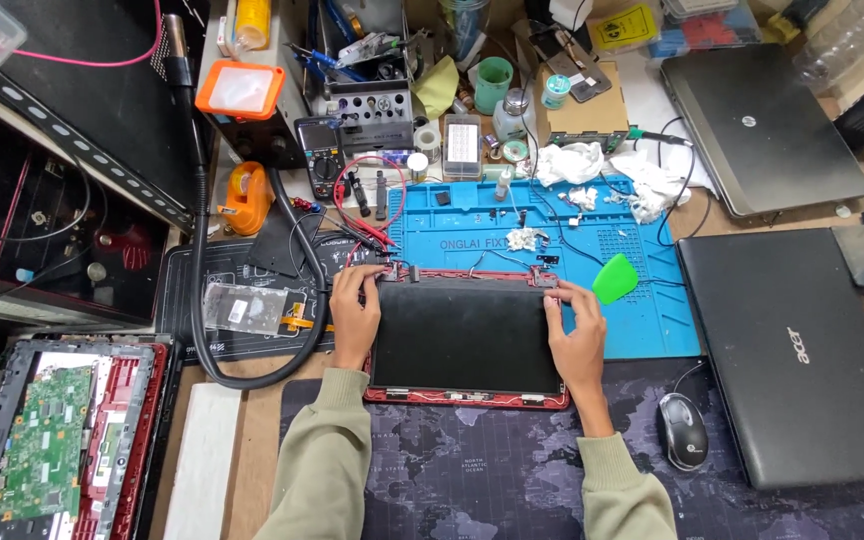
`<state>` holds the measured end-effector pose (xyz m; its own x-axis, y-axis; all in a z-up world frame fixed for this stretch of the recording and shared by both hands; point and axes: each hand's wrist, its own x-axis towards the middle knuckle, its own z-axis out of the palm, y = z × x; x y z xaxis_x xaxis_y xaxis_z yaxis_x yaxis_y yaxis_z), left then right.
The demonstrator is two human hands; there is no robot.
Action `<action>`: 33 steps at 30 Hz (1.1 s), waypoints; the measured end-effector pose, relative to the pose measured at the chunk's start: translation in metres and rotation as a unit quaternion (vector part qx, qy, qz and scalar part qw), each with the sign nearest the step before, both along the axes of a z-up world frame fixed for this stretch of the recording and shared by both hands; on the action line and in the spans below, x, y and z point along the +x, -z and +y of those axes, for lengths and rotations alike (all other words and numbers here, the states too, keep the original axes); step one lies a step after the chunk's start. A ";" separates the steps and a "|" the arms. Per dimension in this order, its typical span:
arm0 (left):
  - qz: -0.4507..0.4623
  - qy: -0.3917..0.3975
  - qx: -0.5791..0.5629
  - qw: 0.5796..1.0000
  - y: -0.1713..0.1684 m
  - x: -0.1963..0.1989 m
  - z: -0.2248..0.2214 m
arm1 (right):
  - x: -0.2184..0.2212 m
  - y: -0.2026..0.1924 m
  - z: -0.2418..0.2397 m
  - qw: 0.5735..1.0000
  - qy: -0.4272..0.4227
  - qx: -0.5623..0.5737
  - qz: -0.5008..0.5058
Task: Disassembling a laptop screen by prying off the bezel and removing the LCD panel on a repair bench.
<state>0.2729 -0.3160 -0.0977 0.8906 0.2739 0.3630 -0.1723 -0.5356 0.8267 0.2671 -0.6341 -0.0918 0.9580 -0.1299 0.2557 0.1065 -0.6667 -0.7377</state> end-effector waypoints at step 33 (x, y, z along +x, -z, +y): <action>0.151 -0.006 -0.064 0.987 -0.037 -0.034 -0.037 | -0.066 -0.047 0.007 0.983 0.074 0.096 0.139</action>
<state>0.2388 -0.3526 -0.0603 0.9493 0.3112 0.0446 0.0969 -0.4246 0.9002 0.2008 -0.6273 -0.0445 0.9546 -0.2926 -0.0568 -0.2049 -0.5059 -0.8379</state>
